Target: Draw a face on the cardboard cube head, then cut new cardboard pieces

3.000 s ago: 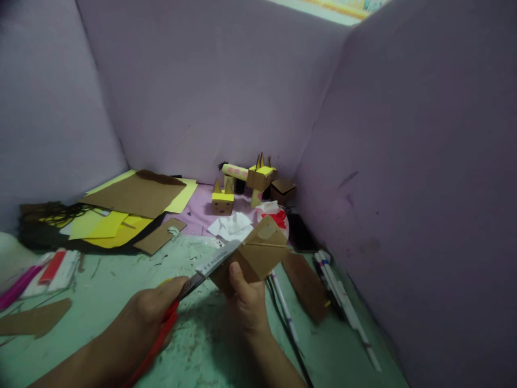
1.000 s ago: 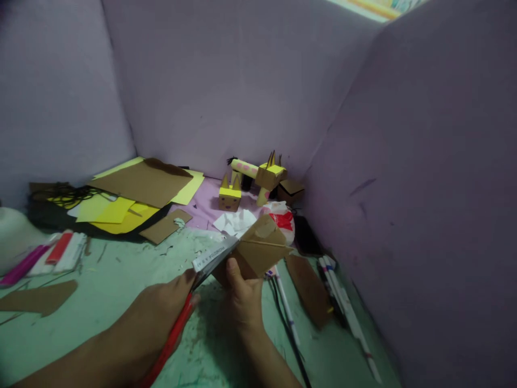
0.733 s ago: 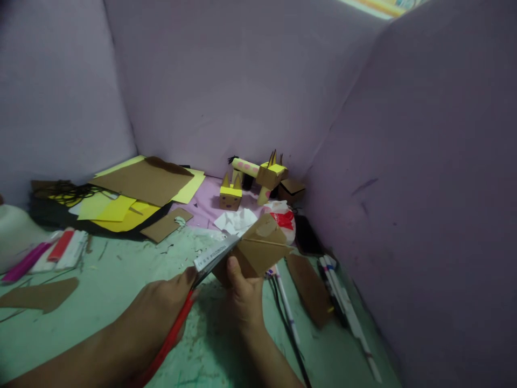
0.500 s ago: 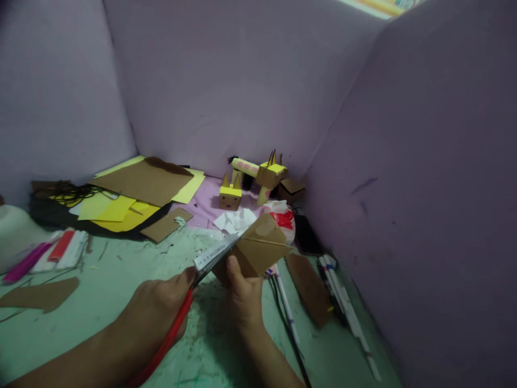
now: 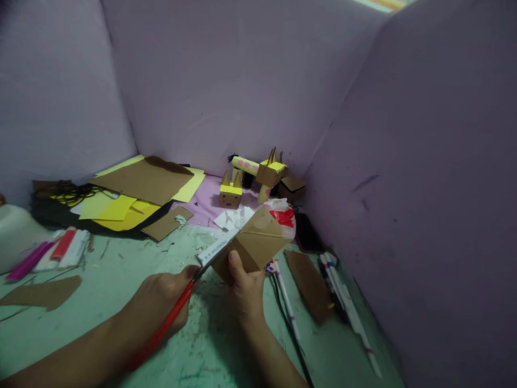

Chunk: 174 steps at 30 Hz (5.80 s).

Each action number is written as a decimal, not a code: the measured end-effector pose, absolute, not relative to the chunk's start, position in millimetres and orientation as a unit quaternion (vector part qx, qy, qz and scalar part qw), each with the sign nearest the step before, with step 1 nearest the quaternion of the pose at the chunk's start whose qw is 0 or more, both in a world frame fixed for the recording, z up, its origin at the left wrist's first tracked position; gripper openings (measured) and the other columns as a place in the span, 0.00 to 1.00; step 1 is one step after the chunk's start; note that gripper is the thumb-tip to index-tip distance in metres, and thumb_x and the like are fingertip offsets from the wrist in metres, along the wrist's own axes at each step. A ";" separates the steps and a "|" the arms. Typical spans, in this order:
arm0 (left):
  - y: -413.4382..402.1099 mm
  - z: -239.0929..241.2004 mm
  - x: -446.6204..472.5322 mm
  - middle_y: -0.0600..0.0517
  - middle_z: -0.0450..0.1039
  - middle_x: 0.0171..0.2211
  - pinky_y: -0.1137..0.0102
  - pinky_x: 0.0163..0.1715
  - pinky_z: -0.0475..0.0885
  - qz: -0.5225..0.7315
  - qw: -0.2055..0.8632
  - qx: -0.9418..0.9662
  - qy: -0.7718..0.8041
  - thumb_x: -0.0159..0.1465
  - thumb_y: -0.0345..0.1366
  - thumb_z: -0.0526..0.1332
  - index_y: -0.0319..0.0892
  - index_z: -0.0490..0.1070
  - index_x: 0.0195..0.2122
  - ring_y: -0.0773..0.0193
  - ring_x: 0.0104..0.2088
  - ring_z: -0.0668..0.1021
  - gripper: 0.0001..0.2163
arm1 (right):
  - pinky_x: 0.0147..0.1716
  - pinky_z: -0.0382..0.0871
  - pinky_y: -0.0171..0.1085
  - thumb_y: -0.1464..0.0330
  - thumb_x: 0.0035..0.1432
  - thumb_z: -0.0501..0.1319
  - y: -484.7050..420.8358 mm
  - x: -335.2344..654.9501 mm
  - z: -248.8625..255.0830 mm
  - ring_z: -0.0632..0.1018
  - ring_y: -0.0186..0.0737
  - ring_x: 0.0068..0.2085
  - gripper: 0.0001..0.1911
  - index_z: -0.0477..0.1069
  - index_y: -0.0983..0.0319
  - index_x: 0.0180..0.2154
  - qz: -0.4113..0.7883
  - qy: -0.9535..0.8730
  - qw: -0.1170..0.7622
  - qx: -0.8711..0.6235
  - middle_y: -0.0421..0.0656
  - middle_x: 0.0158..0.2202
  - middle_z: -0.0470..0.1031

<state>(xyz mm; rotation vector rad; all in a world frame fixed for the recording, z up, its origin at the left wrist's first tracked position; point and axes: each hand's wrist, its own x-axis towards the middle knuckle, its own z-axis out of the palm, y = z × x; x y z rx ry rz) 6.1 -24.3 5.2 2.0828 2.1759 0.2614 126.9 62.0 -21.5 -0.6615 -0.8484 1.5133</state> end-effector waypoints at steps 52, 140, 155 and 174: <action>-14.7 6.4 -7.3 0.54 0.68 0.32 0.66 0.35 0.70 0.581 0.358 0.412 0.604 0.51 0.37 0.64 0.43 0.62 0.43 0.63 0.32 0.73 0.19 | 0.40 0.74 0.45 0.65 0.42 0.75 61.0 133.7 -13.7 0.81 0.47 0.34 0.23 0.78 0.59 0.43 0.754 -0.348 0.507 -0.230 0.43 0.33 0.82; -14.8 21.1 0.8 0.60 0.67 0.24 0.72 0.22 0.62 0.531 0.452 0.423 0.579 0.46 0.33 0.65 0.42 0.64 0.43 0.68 0.23 0.67 0.21 | 0.21 0.67 0.37 0.55 0.43 0.71 66.5 137.5 -6.2 0.75 0.41 0.22 0.18 0.74 0.62 0.25 0.750 -0.297 0.422 -0.413 0.40 0.19 0.76; -13.3 8.0 -8.9 0.59 0.69 0.26 0.73 0.25 0.64 0.540 0.450 0.428 0.568 0.51 0.34 0.67 0.43 0.66 0.45 0.68 0.25 0.69 0.20 | 0.17 0.44 0.32 0.53 0.41 0.71 70.1 141.2 -3.9 0.59 0.31 0.17 0.20 0.68 0.61 0.22 0.733 -0.308 0.449 -0.408 0.35 0.15 0.64; -13.6 -1.6 -23.4 0.57 0.70 0.29 0.71 0.27 0.69 0.540 0.514 0.389 0.541 0.47 0.33 0.70 0.44 0.65 0.48 0.65 0.29 0.73 0.26 | 0.12 0.44 0.29 0.59 0.54 0.63 83.9 147.7 -4.9 0.62 0.30 0.15 0.13 0.69 0.62 0.27 0.764 -0.258 0.475 -0.353 0.36 0.18 0.69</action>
